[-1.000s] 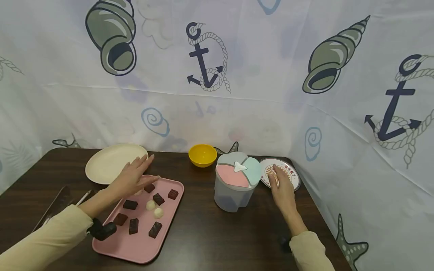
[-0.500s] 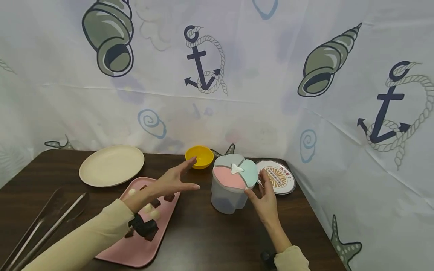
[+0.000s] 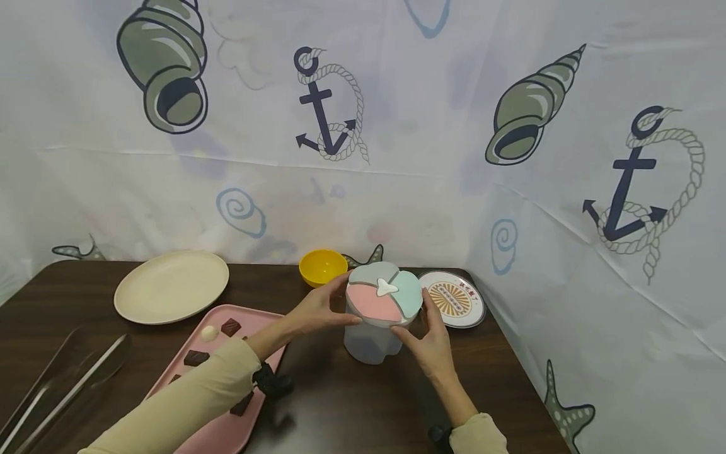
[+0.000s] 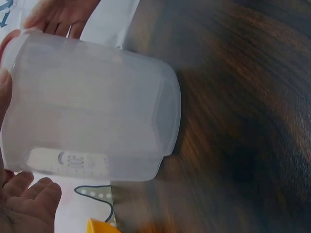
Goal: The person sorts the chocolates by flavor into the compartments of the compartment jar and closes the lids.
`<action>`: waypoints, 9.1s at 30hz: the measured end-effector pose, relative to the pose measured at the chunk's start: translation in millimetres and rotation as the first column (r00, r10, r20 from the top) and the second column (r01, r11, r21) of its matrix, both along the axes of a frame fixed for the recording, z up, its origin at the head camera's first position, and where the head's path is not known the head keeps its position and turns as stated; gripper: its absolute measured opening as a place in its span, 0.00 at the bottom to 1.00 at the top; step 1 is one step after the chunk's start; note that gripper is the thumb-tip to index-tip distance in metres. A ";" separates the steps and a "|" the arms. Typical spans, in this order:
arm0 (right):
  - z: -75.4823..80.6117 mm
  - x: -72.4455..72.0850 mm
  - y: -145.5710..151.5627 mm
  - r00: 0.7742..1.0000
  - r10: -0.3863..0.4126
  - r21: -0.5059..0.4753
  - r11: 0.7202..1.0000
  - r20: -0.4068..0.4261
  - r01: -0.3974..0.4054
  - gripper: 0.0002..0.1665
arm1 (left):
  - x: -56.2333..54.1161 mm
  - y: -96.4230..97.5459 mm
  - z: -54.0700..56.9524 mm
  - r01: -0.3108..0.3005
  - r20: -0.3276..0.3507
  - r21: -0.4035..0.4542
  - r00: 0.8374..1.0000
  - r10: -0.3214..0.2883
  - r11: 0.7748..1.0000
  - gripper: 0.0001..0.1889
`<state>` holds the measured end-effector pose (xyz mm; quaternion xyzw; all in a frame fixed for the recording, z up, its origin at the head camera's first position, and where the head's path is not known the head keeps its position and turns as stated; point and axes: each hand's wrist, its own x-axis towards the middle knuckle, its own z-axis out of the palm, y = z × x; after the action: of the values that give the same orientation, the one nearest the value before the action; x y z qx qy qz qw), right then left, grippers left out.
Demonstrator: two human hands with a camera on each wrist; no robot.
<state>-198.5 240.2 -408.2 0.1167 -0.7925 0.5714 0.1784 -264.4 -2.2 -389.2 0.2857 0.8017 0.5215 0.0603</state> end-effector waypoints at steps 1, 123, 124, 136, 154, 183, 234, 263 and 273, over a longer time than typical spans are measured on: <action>-0.9 -0.4 -0.8 1.000 -0.001 -0.008 1.000 0.006 0.001 0.51 | 0.5 1.0 -0.6 0.003 0.000 0.019 1.000 -0.003 1.000 0.49; 10.3 -11.3 -65.1 0.908 -0.412 -0.557 0.738 0.074 0.380 0.29 | 174.1 -343.3 -72.1 -0.760 -0.254 -0.446 0.613 0.748 0.472 0.41; 10.6 -11.2 -65.1 0.909 -0.411 -0.557 0.739 0.074 0.379 0.29 | 174.4 -342.5 -71.8 -0.762 -0.247 -0.448 0.608 0.755 0.467 0.41; 10.5 -12.2 -63.5 0.909 -0.412 -0.569 0.733 0.064 0.372 0.28 | 176.2 -315.7 -53.2 -0.708 -0.325 -0.348 0.706 0.629 0.615 0.31; 11.3 -11.0 -63.4 0.910 -0.407 -0.561 0.738 0.074 0.376 0.28 | 169.2 -314.3 -51.1 -0.546 -0.472 -0.225 0.785 0.400 0.807 0.26; 11.5 -11.2 -63.8 0.918 -0.383 -0.569 0.734 0.104 0.370 0.31 | 155.8 -307.9 -45.5 -0.507 -0.441 -0.340 0.830 0.342 0.792 0.18; 9.6 -10.5 -60.5 0.909 -0.402 -0.536 0.746 0.110 0.394 0.31 | 63.0 -144.9 20.8 -0.176 -0.347 0.077 0.918 0.192 0.981 0.18; 7.6 -12.4 -62.0 0.913 -0.400 -0.531 0.758 0.080 0.379 0.31 | 32.4 -60.2 24.4 -0.063 -0.473 0.024 0.879 0.067 0.998 0.21; 8.6 -13.0 -62.8 0.907 -0.411 -0.524 0.754 0.094 0.396 0.30 | 36.0 -62.8 27.2 -0.069 -0.447 -0.006 0.892 0.059 0.998 0.23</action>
<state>-211.6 177.3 -399.6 -0.1030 -0.6067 0.7142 0.3334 -228.4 -64.9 -362.0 0.3704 0.8088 0.4348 -0.1395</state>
